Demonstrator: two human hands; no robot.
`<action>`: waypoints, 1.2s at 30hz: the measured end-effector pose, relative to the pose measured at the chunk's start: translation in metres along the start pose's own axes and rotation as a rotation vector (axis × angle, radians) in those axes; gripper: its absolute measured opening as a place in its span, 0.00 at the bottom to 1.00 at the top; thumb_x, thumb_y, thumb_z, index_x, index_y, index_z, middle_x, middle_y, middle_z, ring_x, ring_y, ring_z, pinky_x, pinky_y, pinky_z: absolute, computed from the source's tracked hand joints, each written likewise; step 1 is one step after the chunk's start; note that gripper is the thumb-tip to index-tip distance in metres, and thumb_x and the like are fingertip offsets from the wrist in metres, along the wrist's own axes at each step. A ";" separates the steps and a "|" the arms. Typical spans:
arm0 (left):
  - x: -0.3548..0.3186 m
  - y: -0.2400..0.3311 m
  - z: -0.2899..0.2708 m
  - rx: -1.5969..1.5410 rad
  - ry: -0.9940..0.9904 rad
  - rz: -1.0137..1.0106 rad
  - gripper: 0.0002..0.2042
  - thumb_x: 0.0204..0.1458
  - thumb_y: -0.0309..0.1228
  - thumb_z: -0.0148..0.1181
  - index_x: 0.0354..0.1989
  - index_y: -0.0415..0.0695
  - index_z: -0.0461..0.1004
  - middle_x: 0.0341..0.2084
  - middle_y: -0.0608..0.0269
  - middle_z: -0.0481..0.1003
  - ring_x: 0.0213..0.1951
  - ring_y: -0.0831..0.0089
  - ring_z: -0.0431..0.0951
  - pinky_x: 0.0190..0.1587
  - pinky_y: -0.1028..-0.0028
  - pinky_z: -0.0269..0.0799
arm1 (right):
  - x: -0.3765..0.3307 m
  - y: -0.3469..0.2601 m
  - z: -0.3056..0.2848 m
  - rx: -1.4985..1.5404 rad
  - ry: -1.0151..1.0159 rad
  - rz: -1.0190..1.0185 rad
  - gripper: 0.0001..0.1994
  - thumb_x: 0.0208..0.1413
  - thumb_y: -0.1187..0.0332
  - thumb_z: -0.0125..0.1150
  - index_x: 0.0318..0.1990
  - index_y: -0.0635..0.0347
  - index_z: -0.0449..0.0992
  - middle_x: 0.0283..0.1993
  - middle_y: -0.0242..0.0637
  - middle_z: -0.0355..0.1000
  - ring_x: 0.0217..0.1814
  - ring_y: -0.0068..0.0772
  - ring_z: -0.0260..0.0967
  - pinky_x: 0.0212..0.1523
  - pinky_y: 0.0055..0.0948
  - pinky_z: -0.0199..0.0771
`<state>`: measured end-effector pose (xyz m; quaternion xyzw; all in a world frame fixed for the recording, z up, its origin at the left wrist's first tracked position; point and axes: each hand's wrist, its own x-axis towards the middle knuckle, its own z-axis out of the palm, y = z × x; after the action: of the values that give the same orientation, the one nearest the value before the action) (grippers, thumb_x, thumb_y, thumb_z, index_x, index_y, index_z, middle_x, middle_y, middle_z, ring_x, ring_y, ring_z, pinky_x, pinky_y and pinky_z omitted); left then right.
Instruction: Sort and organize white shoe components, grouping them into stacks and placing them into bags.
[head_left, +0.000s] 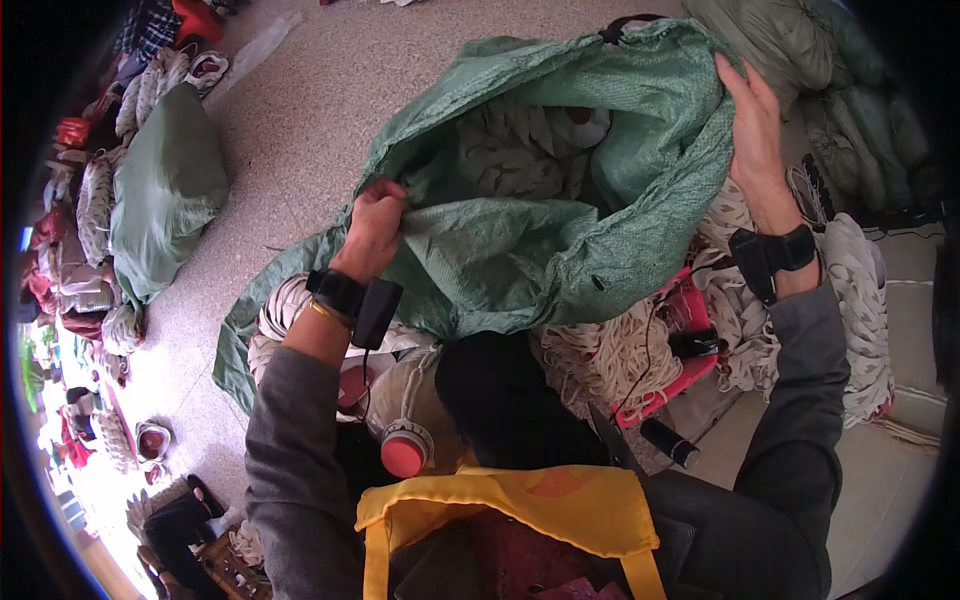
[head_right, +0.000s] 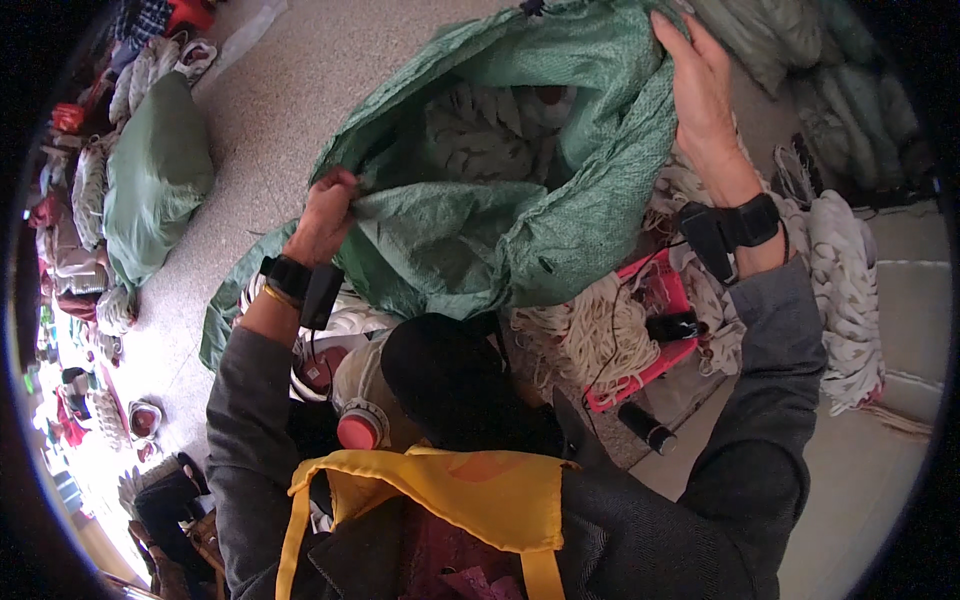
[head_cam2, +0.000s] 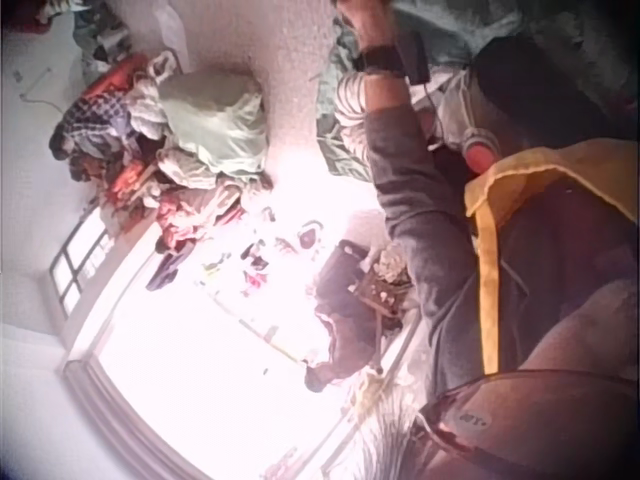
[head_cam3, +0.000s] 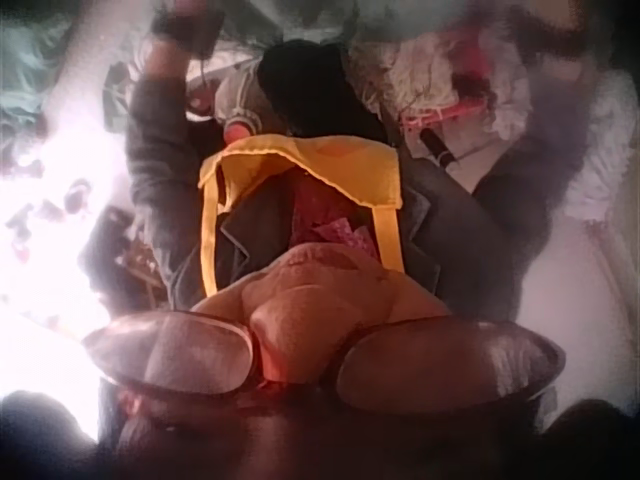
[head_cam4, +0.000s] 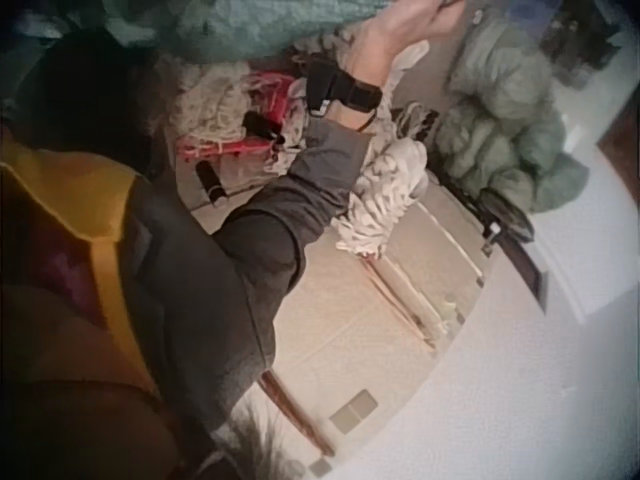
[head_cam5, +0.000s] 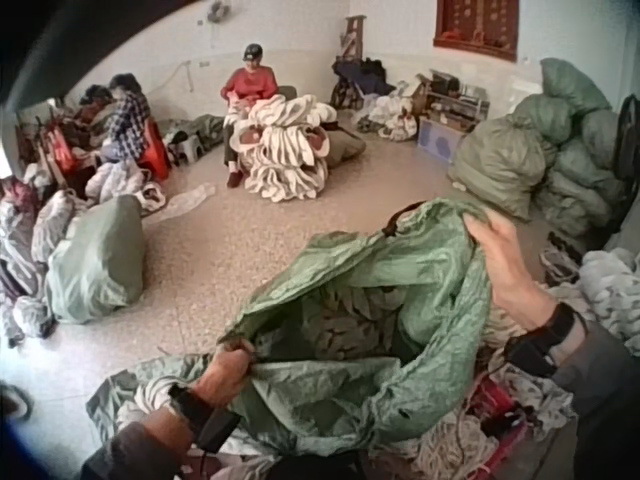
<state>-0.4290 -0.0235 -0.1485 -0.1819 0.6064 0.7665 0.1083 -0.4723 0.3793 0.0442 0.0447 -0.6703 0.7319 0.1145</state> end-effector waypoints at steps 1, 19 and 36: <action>-0.002 -0.004 -0.004 -0.017 -0.017 0.001 0.12 0.44 0.16 0.45 0.35 0.43 0.70 0.28 0.65 0.67 0.29 0.73 0.67 0.27 0.71 0.63 | 0.004 0.007 -0.003 -0.012 0.001 0.020 0.18 0.64 0.68 0.54 0.57 0.70 0.68 0.54 0.39 0.72 0.52 0.28 0.70 0.53 0.27 0.70; -0.027 -0.036 0.075 0.213 -0.240 -0.022 0.11 0.46 0.24 0.65 0.33 0.45 0.68 0.27 0.71 0.67 0.32 0.80 0.66 0.36 0.77 0.61 | 0.090 0.103 -0.024 -1.097 0.178 -0.083 0.33 0.47 0.62 0.69 0.60 0.67 0.64 0.54 0.52 0.70 0.54 0.49 0.71 0.55 0.43 0.71; -0.037 -0.030 0.081 -0.187 -0.385 -0.135 0.06 0.56 0.22 0.54 0.30 0.46 0.66 0.30 0.70 0.69 0.38 0.77 0.70 0.46 0.73 0.68 | -0.176 0.228 0.111 -0.557 -0.387 0.027 0.60 0.32 0.56 0.78 0.73 0.56 0.43 0.72 0.61 0.45 0.75 0.56 0.44 0.70 0.44 0.51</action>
<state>-0.3956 0.0647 -0.1438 -0.0815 0.4875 0.8308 0.2558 -0.3633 0.2332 -0.2052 0.1411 -0.8543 0.4999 -0.0168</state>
